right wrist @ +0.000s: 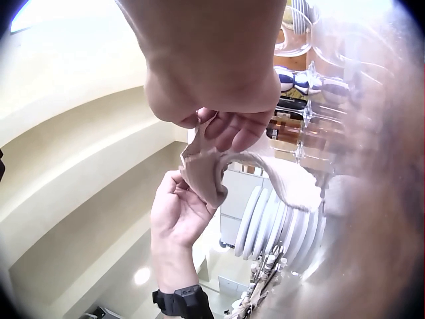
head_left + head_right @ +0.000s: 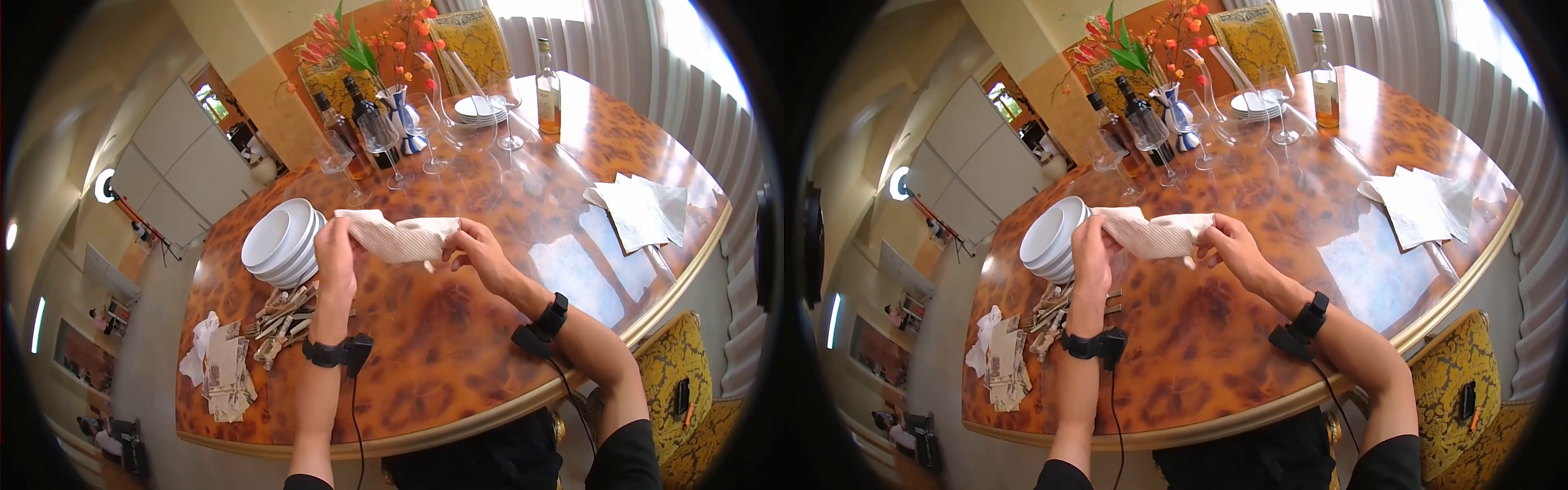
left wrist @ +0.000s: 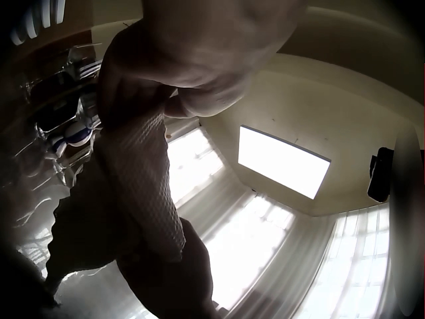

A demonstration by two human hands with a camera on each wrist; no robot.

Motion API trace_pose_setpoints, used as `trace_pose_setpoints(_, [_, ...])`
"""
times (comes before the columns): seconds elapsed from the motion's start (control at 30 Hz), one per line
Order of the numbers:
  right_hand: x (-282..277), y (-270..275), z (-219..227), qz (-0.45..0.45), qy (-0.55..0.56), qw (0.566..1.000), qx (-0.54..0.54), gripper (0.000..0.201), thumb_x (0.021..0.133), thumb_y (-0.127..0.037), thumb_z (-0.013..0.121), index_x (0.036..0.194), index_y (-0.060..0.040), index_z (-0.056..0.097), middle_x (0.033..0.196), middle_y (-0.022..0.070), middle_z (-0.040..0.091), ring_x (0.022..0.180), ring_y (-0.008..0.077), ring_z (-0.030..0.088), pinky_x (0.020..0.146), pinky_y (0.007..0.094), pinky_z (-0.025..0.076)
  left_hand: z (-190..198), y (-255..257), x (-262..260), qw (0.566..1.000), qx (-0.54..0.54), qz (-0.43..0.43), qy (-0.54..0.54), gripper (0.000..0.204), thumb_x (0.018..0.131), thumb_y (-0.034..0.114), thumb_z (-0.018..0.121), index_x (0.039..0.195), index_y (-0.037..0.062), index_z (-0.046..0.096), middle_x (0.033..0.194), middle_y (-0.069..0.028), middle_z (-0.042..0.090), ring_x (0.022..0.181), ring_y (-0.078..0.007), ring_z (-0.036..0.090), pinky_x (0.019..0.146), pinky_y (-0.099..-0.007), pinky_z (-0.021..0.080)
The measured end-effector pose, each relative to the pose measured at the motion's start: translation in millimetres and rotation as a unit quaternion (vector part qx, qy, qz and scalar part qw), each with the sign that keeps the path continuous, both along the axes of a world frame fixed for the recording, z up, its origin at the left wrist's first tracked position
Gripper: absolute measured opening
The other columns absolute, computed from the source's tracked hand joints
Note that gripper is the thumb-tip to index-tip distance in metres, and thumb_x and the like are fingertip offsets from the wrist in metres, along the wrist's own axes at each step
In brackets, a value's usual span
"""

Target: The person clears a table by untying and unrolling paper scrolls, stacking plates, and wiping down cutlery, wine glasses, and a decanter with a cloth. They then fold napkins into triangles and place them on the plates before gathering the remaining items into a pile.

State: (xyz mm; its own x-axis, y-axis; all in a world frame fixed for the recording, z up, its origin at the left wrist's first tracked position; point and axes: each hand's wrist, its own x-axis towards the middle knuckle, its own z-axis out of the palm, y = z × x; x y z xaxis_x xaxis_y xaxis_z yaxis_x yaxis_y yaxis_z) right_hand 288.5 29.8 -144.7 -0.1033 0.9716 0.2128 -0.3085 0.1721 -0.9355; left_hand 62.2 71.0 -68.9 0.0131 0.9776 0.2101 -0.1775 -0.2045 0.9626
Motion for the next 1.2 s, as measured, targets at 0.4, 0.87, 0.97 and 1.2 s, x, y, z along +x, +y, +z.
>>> trace_pose_setpoints(0.4, [5, 9, -9, -0.178, -0.053, 0.982, 0.018, 0.054, 0.094, -0.039, 0.056, 0.133, -0.0043, 0.045, 0.124, 0.0123, 0.054, 0.114, 0.0201, 0.053, 0.089, 0.0325, 0.046, 16, 0, 30, 0.991, 0.111, -0.042, -0.056, 0.028, 0.097, 0.021, 0.044, 0.103, 0.0003, 0.061, 0.088, -0.0065, 0.064, 0.079, -0.0141, 0.062, 0.074, -0.0287, 0.051])
trace_pose_setpoints(0.87, [33, 23, -9, 0.035, 0.442, 0.888, -0.119, 0.044, 0.102, -0.034, 0.028, 0.134, -0.0141, 0.050, 0.114, 0.0103, 0.065, 0.091, 0.0253, 0.064, 0.079, 0.0436, 0.055, -8, 145, 32, 0.977, 0.113, 0.125, 0.133, 0.056, 0.085, 0.016, 0.064, 0.134, -0.0023, 0.043, 0.130, -0.0163, 0.052, 0.116, -0.0231, 0.051, 0.100, -0.0361, 0.040])
trace_pose_setpoints(0.97, [36, 21, -6, -0.019, 0.438, 0.883, -0.169, 0.045, 0.101, -0.031, 0.027, 0.136, -0.0131, 0.048, 0.113, 0.0108, 0.065, 0.089, 0.0262, 0.064, 0.078, 0.0430, 0.055, -90, 198, -72, 0.982, -0.121, 0.096, 0.111, 0.067, 0.077, 0.019, 0.069, 0.133, -0.0039, 0.041, 0.125, -0.0159, 0.054, 0.112, -0.0232, 0.053, 0.099, -0.0393, 0.039])
trace_pose_setpoints(1.2, [38, 26, -11, -0.076, 0.453, 0.874, -0.160, 0.042, 0.102, -0.031, 0.028, 0.130, -0.0101, 0.051, 0.111, 0.0120, 0.065, 0.091, 0.0260, 0.064, 0.077, 0.0421, 0.055, -71, 266, -2, 0.981, -0.151, 0.092, 0.077, 0.069, 0.076, 0.034, 0.071, 0.129, -0.0061, 0.051, 0.131, -0.0180, 0.054, 0.113, -0.0285, 0.053, 0.100, -0.0409, 0.039])
